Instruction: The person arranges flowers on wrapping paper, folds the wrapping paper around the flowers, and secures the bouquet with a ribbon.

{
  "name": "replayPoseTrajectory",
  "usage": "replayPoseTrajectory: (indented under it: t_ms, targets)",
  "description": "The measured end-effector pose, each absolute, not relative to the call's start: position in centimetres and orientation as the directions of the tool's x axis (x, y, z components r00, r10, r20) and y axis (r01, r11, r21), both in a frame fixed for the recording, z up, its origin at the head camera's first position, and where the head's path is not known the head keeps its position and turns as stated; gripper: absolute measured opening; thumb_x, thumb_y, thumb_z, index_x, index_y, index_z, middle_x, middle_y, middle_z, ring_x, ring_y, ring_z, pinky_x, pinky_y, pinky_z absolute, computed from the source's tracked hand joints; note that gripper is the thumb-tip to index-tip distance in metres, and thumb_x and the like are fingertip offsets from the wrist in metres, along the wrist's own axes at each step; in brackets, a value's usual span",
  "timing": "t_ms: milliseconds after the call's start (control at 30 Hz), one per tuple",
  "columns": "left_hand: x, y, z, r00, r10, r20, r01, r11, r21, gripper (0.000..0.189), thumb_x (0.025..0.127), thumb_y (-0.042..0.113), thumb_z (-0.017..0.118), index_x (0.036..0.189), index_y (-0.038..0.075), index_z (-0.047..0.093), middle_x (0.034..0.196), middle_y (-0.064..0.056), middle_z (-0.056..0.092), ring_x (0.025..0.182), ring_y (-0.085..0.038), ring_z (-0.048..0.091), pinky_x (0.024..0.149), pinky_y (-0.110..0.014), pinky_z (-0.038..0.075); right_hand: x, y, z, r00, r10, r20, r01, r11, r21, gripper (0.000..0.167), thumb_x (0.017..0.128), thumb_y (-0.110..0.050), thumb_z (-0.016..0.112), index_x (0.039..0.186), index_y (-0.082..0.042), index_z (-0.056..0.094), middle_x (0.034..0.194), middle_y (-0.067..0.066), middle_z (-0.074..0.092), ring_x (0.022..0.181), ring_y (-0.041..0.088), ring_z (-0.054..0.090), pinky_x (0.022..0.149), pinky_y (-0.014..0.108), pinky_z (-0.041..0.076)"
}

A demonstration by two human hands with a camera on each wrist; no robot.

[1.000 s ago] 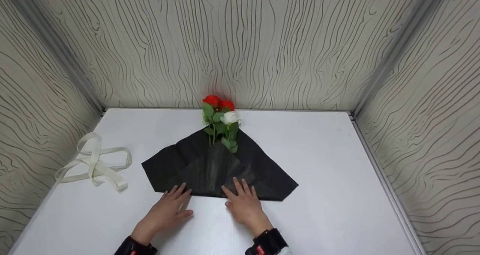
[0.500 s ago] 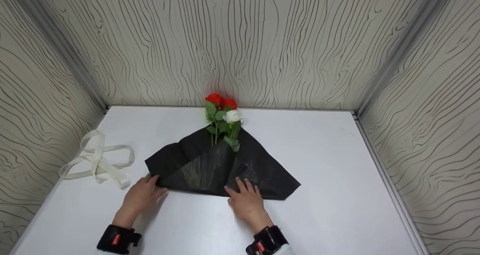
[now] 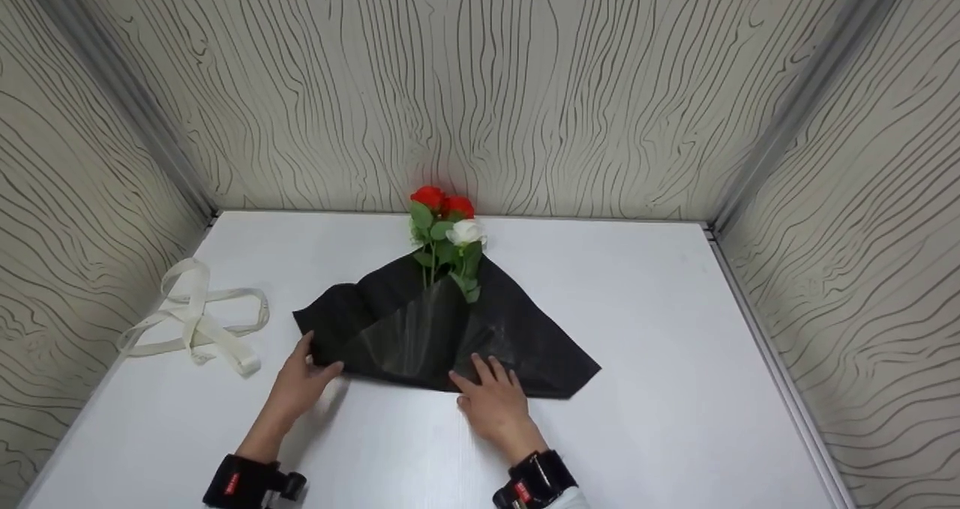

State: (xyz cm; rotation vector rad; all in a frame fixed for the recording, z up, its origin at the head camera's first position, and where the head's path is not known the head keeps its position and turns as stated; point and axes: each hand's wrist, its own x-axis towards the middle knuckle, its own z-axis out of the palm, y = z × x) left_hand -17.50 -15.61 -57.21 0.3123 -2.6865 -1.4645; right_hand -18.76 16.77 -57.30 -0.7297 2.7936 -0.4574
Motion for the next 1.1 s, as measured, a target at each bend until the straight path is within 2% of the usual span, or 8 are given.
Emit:
replayPoseTrajectory:
  t_ms: [100,233,367,567,833,933,1033,1100]
  targets:
    - [-18.1,-15.2,-57.3,-0.963,-0.269,-0.017,-0.125,0.389,0.913,0.083,0.087,0.010,0.070,0.150,-0.010,0.020,0.141,-0.037,0.038,0.122,-0.046,0.047,0.102,-0.052,0.039,-18.8,16.7,-57.3,-0.857,-0.499,-0.127,-0.433,0.832,-0.346,0.041,0.103,-0.029,0.050,0.143,-0.020,0.054,0.153,0.018,0.034,0.140,0.045,0.027,0.107,0.064,0.026]
    - [-18.7,-14.8,-57.4,-0.943,-0.331,-0.031,-0.125,0.267,0.956,0.089,0.086,0.006,0.071,0.152,-0.006,0.013,0.149,-0.034,0.030,0.129,-0.043,0.042,0.105,-0.051,0.036,-18.7,16.2,-57.4,-0.875,-0.477,-0.084,-0.428,0.843,-0.325,0.040,0.102,-0.029,0.053,0.141,-0.019,0.055,0.151,0.020,0.036,0.138,0.045,0.031,0.105,0.065,0.029]
    - [-19.0,-14.7,-57.8,-0.933,-0.355,-0.058,-0.158,0.262,0.952,0.089,0.086,0.003,0.069,0.152,-0.007,0.012,0.153,-0.033,0.021,0.142,-0.043,0.020,0.114,-0.051,0.022,-18.6,15.0,-57.5,-0.866,-0.501,0.002,-0.481,0.831,-0.279,0.044,0.100,-0.029,0.057,0.142,-0.018,0.052,0.151,0.021,0.035,0.138,0.043,0.032,0.105,0.065,0.029]
    - [-18.7,-14.8,-58.0,-0.922,-0.375,-0.098,-0.213,0.279,0.936,0.085,0.087,0.005,0.066,0.151,-0.008,0.012,0.153,-0.035,0.019,0.142,-0.045,0.019,0.115,-0.051,0.020,-19.0,12.7,-57.7,-0.784,-0.620,0.006,-0.603,0.761,-0.239,0.044,0.102,-0.032,0.053,0.145,-0.024,0.050,0.155,0.015,0.033,0.142,0.038,0.028,0.107,0.065,0.026]
    - [-18.0,-14.4,-58.1,-0.926,-0.363,-0.104,-0.211,0.268,0.940,0.083,0.090,0.007,0.062,0.152,-0.007,0.009,0.155,-0.033,0.014,0.144,-0.043,0.014,0.116,-0.050,0.017,-19.3,11.2,-58.5,-0.782,-0.623,-0.022,-0.604,0.767,-0.217,0.040,0.101,-0.034,0.054,0.140,-0.027,0.056,0.152,0.016,0.036,0.140,0.041,0.029,0.103,0.067,0.029]
    - [-17.9,-14.0,-57.7,-0.917,-0.390,-0.083,-0.178,0.215,0.960,0.084,0.091,0.007,0.062,0.154,-0.002,0.007,0.152,-0.032,0.024,0.140,-0.042,0.027,0.112,-0.049,0.027,-19.4,11.0,-58.4,-0.786,-0.618,-0.016,-0.600,0.768,-0.225,0.040,0.100,-0.035,0.054,0.139,-0.027,0.057,0.151,0.016,0.036,0.140,0.042,0.029,0.102,0.068,0.030]
    - [-17.9,-13.3,-57.2,-0.905,-0.420,-0.069,-0.138,0.135,0.981,0.086,0.091,0.007,0.062,0.156,0.003,0.005,0.141,-0.032,0.039,0.127,-0.040,0.046,0.100,-0.045,0.042,-19.4,10.9,-58.3,-0.785,-0.619,-0.017,-0.600,0.767,-0.226,0.040,0.100,-0.036,0.054,0.139,-0.027,0.057,0.151,0.016,0.036,0.140,0.042,0.030,0.102,0.068,0.030]
    - [-18.0,-12.7,-56.9,-0.904,-0.424,-0.064,-0.112,0.091,0.989,0.085,0.091,0.007,0.062,0.156,0.002,0.006,0.132,-0.030,0.044,0.116,-0.038,0.054,0.089,-0.039,0.049,-19.4,10.9,-58.3,-0.784,-0.620,-0.017,-0.602,0.767,-0.222,0.040,0.100,-0.036,0.054,0.139,-0.027,0.057,0.151,0.016,0.037,0.139,0.042,0.030,0.102,0.068,0.031]
